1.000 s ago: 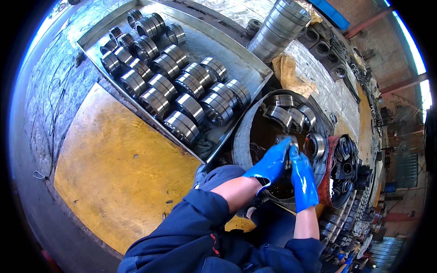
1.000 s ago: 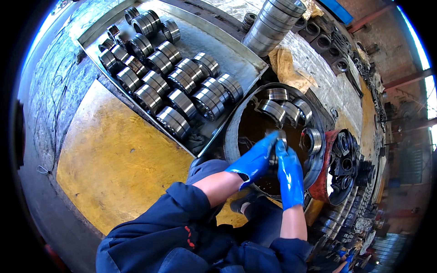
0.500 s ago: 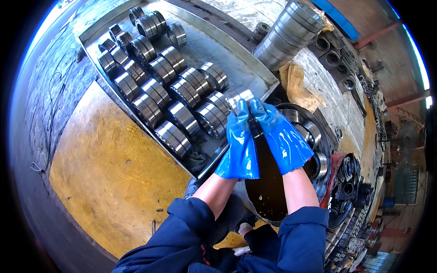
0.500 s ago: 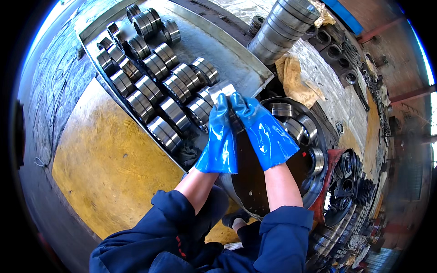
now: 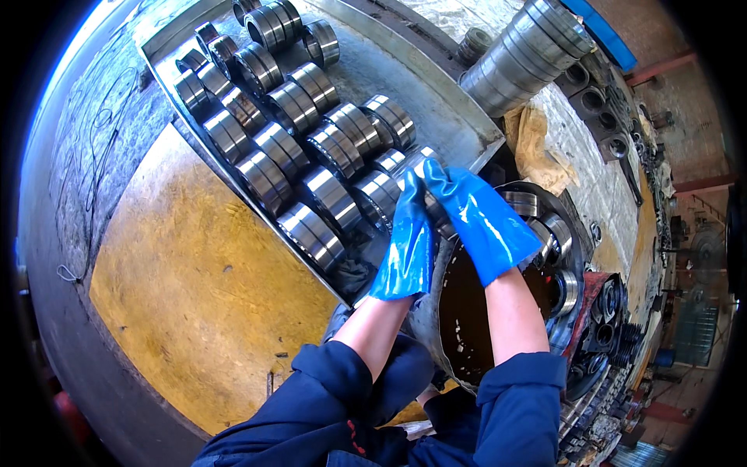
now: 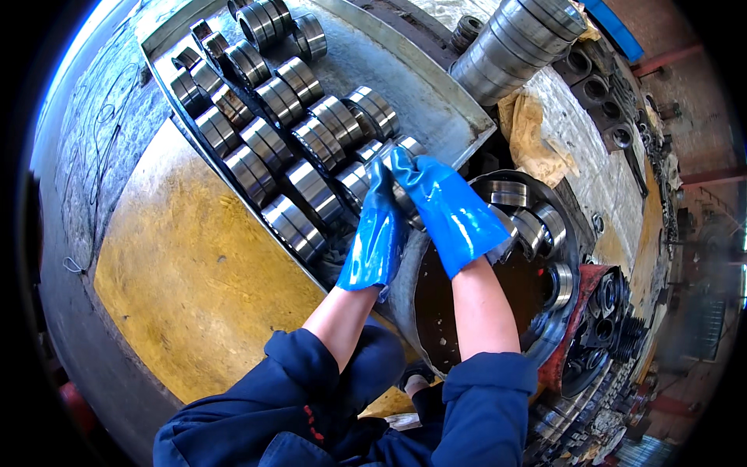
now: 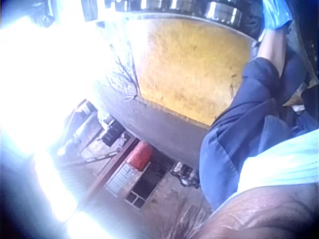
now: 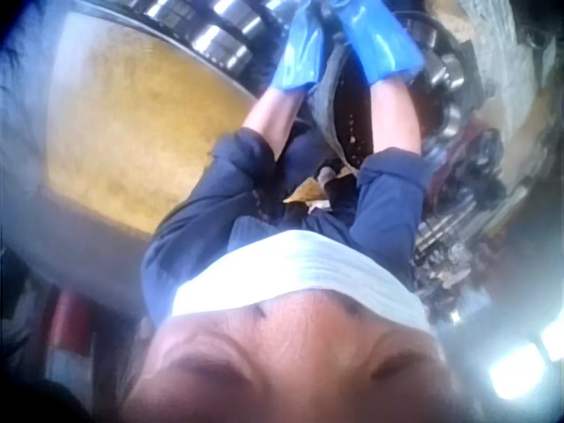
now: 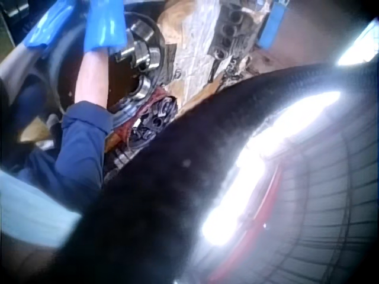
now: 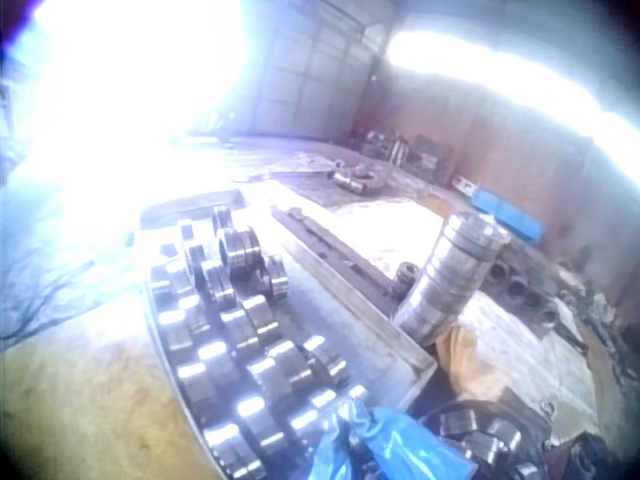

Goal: The person cleans metal ring components by submerging them in a container of liquid and using a brush to scrub the surfaces. The person picks up one metal ring at a time from a tray, rinses and scrubs it in the dark liquid, and then sets it aside.

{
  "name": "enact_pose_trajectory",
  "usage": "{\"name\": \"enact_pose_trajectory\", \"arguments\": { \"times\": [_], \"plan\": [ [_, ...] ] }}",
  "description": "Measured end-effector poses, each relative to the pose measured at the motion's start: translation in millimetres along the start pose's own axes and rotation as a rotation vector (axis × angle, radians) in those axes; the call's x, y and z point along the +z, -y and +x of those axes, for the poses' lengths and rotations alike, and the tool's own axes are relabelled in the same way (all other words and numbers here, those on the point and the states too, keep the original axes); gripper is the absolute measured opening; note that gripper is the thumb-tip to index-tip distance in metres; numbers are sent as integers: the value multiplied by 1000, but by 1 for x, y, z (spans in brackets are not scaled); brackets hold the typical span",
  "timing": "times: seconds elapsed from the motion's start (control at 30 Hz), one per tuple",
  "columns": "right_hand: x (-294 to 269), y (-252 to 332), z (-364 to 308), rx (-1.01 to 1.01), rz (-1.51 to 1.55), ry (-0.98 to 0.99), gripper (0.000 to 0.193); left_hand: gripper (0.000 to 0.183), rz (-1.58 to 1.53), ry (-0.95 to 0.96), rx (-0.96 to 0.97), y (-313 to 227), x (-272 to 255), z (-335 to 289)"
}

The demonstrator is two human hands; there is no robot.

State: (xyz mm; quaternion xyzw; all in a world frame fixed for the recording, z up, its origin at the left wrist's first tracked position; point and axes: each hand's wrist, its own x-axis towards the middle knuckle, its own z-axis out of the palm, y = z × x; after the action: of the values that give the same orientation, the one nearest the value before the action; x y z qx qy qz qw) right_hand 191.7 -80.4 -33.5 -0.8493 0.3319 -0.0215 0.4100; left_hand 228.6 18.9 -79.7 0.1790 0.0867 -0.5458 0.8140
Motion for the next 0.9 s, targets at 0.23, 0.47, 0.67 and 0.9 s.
{"name": "enact_pose_trajectory", "arguments": {
  "times": [0.23, 0.47, 0.67, 0.9],
  "plan": [
    [-18, -7, -28, -3, 27, -86, 66, 35, 58, 7, 243, 33, -20, 30],
    [-15, 8, -47, 74, 138, -60, 71, 38, 61, -77, 224, 41, -19, 6],
    [-7, -4, -49, -40, 261, -46, 70, 40, 78, -95, 214, 39, -28, 3],
    [-17, -16, -42, 142, 244, -9, 72, 42, 122, -83, 224, 46, -30, 8]
  ]
}}
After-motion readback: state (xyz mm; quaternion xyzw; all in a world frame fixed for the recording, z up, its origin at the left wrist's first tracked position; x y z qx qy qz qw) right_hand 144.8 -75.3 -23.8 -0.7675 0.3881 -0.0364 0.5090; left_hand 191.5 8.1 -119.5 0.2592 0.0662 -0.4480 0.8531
